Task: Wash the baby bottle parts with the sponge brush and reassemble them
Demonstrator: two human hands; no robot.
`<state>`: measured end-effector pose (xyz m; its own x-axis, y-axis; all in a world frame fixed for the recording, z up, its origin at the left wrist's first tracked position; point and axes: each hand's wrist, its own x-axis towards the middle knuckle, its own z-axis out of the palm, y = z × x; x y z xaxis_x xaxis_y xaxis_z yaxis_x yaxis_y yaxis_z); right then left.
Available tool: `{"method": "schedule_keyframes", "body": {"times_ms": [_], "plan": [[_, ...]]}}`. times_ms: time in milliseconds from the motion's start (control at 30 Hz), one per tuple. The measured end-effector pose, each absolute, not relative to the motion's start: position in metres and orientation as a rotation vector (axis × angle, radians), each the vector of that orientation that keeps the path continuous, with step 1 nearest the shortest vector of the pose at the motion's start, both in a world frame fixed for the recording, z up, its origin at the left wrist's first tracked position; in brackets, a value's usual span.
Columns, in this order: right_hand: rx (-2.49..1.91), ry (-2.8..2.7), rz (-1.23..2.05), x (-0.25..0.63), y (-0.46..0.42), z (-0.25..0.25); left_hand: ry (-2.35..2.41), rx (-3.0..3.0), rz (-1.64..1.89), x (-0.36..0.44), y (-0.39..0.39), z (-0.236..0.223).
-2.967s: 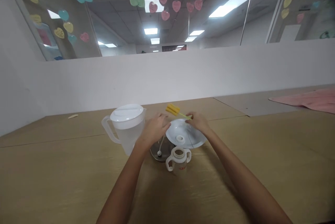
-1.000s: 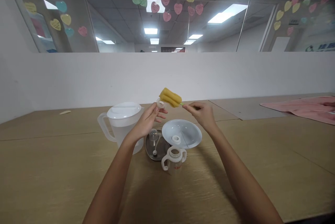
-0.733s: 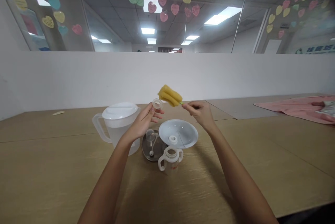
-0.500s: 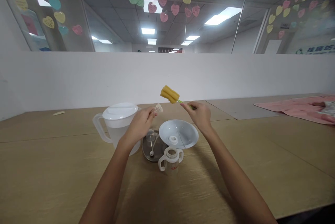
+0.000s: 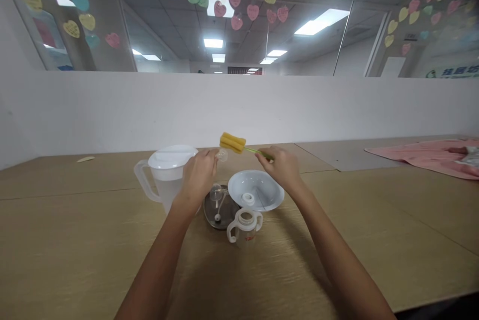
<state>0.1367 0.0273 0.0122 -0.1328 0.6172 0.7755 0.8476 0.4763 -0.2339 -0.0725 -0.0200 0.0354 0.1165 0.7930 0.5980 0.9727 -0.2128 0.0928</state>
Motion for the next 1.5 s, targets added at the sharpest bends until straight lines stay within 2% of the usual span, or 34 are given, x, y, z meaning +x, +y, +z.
{"method": "schedule_keyframes", "body": {"times_ms": [300, 533, 700, 933, 1133, 1367, 1500], "plan": [[-1.095, -1.917, -0.142, 0.141, 0.021, 0.016, -1.785, -2.041, -0.777, -0.074, -0.021, 0.038], [-1.229, -1.866, -0.334, 0.138, 0.019, 0.017, -1.806, -2.075, -0.728, -0.073, -0.021, 0.037], [-1.159, -1.910, -0.081, 0.141, 0.010, 0.021, -1.839, -2.059, -0.748, -0.073, -0.022, 0.039], [-1.236, -1.706, -0.349, 0.140, 0.007, 0.023, -1.831, -2.066, -0.771, -0.073, -0.024, 0.041], [-1.237, -1.862, -0.033, 0.151, 0.009, 0.027, -1.872, -2.078, -0.770, -0.073, -0.024, 0.042], [-1.385, -1.677, -0.214, 0.153, 0.016, 0.025, -1.881, -2.098, -0.767, -0.073, -0.026, 0.043], [-1.332, -1.810, 0.094, 0.151, 0.018, 0.024, -1.877, -2.102, -0.779, -0.072, -0.026, 0.043]]}}
